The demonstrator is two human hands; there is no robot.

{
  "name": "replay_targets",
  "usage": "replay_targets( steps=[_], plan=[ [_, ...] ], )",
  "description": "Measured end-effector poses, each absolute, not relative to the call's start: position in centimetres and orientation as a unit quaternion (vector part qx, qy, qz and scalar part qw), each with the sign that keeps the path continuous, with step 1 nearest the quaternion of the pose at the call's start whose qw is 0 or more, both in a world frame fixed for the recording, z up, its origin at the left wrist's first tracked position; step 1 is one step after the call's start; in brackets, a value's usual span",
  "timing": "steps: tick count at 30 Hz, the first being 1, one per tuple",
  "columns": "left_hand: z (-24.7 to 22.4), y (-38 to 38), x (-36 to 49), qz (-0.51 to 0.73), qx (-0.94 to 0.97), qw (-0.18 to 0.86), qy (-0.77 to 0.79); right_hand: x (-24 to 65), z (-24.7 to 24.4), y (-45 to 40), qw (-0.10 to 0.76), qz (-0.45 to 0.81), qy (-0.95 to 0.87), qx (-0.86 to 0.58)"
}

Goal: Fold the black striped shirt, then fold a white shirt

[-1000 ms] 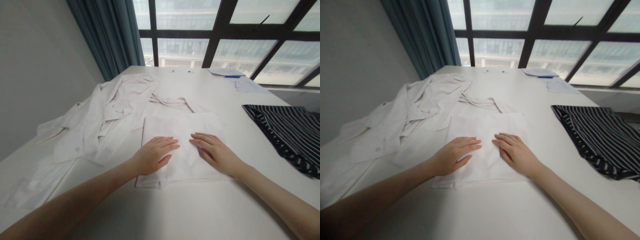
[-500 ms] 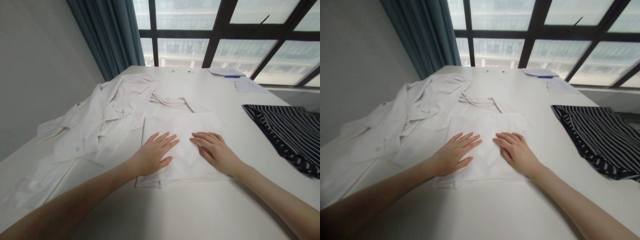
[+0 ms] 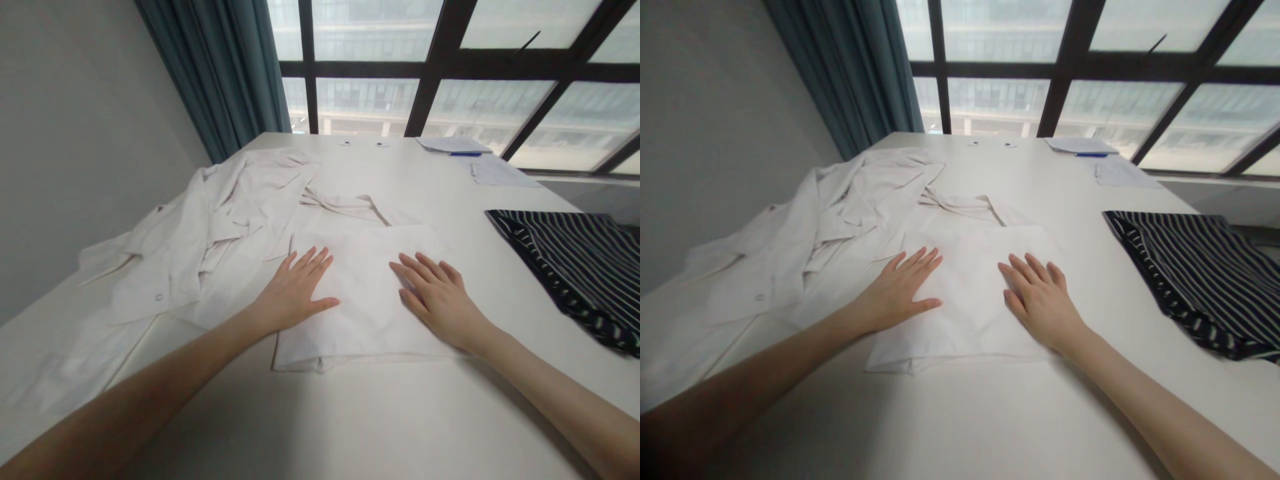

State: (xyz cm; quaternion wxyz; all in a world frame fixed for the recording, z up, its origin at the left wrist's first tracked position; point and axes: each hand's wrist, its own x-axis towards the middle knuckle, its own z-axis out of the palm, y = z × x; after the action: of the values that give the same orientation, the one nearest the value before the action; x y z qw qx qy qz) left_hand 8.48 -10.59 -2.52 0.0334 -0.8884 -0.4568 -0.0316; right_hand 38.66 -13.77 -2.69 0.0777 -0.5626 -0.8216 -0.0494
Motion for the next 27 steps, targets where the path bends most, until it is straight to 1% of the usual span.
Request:
replay_targets(
  steps=[4,12,15,18,21,24,25,27],
  plan=[
    [-2.5,-9.3,7.6,-0.032,-0.868,0.037,-0.494,38.7,-2.7,-13.8,0.077,-0.074,-0.806,-0.582],
    [-3.3,-8.2,6.7,-0.089,-0.848,0.015,-0.522,39.5,-2.6,-13.4,0.088,-0.130,-0.797,-0.584],
    [-4.0,-8.1,6.6,-0.120,-0.824,0.021,-0.553,39.3,-1.9,-13.3,0.099,-0.156,-0.801,-0.570],
    [-4.4,-7.9,6.6,-0.124,-0.810,0.031,-0.573,39.0,-0.5,-13.7,0.088,-0.160,-0.808,-0.560],
    [-4.4,-7.9,6.7,-0.123,-0.833,0.045,-0.537,38.8,1.0,-14.5,0.049,-0.168,-0.815,-0.553],
    [-4.1,-8.3,6.9,-0.127,-0.866,0.045,-0.481,39.0,1.9,-14.7,0.010,-0.211,-0.810,-0.547],
    [-3.9,-8.5,7.0,-0.127,-0.874,0.043,-0.468,39.3,2.0,-14.5,0.009,-0.225,-0.806,-0.547],
    [-3.6,-8.9,7.2,-0.124,-0.886,0.037,-0.445,39.8,1.8,-13.6,0.035,-0.239,-0.801,-0.548]
  ],
)
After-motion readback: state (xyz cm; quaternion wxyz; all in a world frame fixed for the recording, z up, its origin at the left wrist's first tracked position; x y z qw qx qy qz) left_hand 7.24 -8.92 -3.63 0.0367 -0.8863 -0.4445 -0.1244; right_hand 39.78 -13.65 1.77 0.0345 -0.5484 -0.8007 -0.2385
